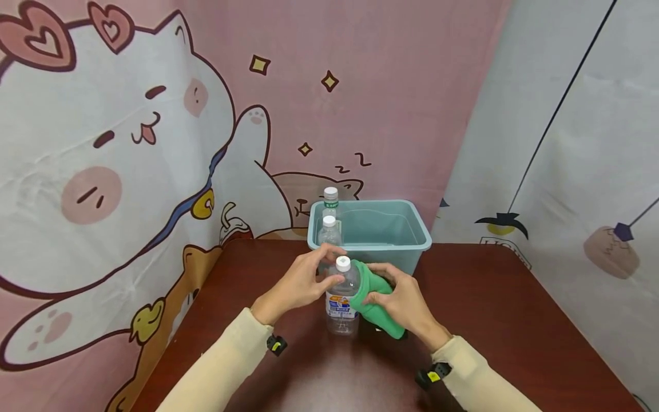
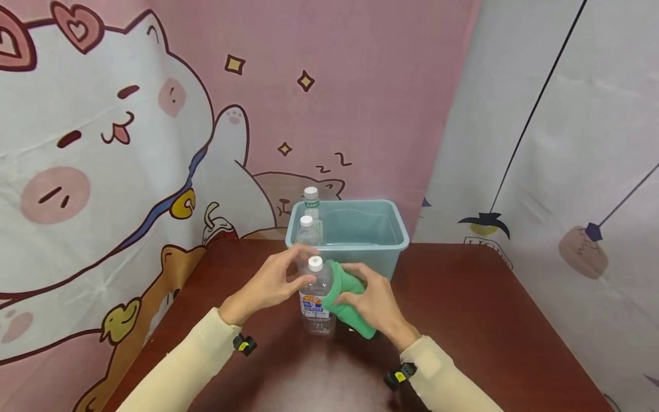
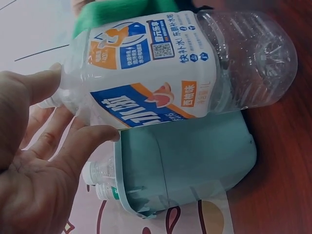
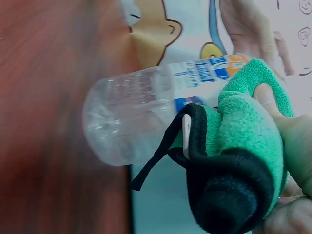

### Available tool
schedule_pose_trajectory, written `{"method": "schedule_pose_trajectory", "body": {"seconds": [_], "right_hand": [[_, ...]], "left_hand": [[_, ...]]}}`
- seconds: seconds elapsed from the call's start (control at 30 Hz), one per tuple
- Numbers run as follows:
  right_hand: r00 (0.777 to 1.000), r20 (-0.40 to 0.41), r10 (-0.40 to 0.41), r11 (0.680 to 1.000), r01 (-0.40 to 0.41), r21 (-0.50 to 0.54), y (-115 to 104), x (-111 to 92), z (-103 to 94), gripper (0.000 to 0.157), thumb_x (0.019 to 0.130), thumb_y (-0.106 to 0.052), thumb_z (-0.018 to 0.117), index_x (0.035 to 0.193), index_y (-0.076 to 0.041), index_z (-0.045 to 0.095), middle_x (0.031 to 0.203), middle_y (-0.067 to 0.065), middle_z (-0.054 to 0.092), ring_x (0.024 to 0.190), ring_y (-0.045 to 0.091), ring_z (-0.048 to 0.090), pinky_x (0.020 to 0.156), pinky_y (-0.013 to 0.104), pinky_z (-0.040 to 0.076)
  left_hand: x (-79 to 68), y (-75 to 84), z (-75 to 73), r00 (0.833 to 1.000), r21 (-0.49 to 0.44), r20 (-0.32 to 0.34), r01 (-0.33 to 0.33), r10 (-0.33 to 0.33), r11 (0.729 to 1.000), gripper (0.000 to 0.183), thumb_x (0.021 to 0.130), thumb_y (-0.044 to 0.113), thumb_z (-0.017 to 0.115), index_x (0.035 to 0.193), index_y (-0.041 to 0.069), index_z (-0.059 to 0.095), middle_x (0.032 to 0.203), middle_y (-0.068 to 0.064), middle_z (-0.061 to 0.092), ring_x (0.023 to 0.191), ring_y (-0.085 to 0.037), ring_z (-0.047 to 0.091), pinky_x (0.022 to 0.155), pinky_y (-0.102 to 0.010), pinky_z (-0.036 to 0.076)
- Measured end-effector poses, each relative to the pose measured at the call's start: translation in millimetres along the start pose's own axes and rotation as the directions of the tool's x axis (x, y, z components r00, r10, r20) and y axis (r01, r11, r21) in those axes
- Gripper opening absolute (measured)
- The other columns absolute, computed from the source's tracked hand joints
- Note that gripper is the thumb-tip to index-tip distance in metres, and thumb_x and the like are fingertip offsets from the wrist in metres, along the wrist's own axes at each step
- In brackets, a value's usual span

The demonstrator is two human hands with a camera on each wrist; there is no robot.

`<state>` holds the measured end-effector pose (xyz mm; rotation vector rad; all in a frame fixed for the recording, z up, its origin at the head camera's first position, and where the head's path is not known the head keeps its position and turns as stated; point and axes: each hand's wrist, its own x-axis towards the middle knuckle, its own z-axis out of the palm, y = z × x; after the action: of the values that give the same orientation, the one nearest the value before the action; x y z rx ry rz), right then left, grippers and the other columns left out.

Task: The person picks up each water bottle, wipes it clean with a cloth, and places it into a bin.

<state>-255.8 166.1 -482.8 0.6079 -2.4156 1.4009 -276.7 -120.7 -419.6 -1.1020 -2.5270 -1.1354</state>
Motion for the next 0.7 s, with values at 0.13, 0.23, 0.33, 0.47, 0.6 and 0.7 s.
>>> {"method": "schedule_pose_trajectory", "body": {"seconds": [0.13,0.23,0.33,0.47,0.6,0.7], "right_hand": [[1.0,-0.015,-0.025,1.0,0.025,-0.007,-13,6,-4.7,0.06,0.09,-0.026,0.104,0.145,-0.022,0.081,0.132,0.003,0.088,0.101,0.009,0.081,0.085,0.025,0.067],[0.998,-0.022,-0.061,0.998,0.06,-0.029,-21,12,-6.0,0.058,0.089,-0.027,0.104,0.143,-0.022,0.084,0.13,0.003,0.088,0.097,0.009,0.081,0.082,0.025,0.068],[0.994,-0.006,-0.109,0.993,0.109,-0.052,-28,17,-6.4,0.056,0.091,-0.027,0.102,0.143,-0.02,0.085,0.136,0.003,0.087,0.103,0.013,0.084,0.085,0.025,0.069],[0.986,0.026,-0.167,0.977,0.169,-0.126,-34,22,-6.6,0.057,0.092,-0.027,0.101,0.144,-0.015,0.084,0.141,0.006,0.085,0.111,0.021,0.085,0.087,0.028,0.069],[0.983,0.059,-0.173,0.968,0.181,-0.172,-35,22,-8.8,0.061,0.091,-0.027,0.101,0.147,-0.012,0.082,0.143,0.01,0.084,0.113,0.024,0.086,0.087,0.031,0.07],[0.982,0.077,-0.173,0.966,0.184,-0.184,-33,21,-10.9,0.065,0.09,-0.028,0.101,0.149,-0.011,0.08,0.144,0.011,0.084,0.112,0.025,0.085,0.087,0.032,0.07]], "left_hand": [[-0.7,0.4,-0.6,1.0,0.002,0.002,0.001,-0.001,1.0,0.05,0.106,0.017,0.088,0.149,0.014,0.062,0.131,-0.006,0.08,0.123,-0.025,0.079,0.083,-0.024,0.064],[0.1,0.7,-1.4,1.0,-0.014,0.0,-0.002,0.002,1.0,0.047,0.106,0.016,0.089,0.145,0.013,0.064,0.136,-0.006,0.081,0.126,-0.027,0.081,0.09,-0.027,0.069],[1.7,0.7,-2.6,1.0,-0.022,0.002,-0.003,0.003,1.0,0.042,0.106,0.016,0.089,0.14,0.013,0.066,0.141,-0.006,0.081,0.128,-0.027,0.082,0.093,-0.029,0.071],[2.5,0.3,-3.5,1.0,-0.035,0.002,-0.002,0.002,0.999,0.039,0.106,0.016,0.089,0.138,0.013,0.068,0.143,-0.006,0.081,0.128,-0.027,0.082,0.092,-0.028,0.071],[2.9,0.0,-3.6,1.0,-0.037,0.002,-0.007,0.007,0.999,0.041,0.106,0.016,0.089,0.14,0.013,0.068,0.142,-0.006,0.081,0.128,-0.028,0.082,0.09,-0.026,0.07],[4.1,0.2,-3.2,1.0,-0.031,0.003,-0.01,0.01,0.999,0.042,0.106,0.017,0.089,0.141,0.012,0.068,0.142,-0.006,0.081,0.127,-0.027,0.082,0.088,-0.027,0.07]]}}
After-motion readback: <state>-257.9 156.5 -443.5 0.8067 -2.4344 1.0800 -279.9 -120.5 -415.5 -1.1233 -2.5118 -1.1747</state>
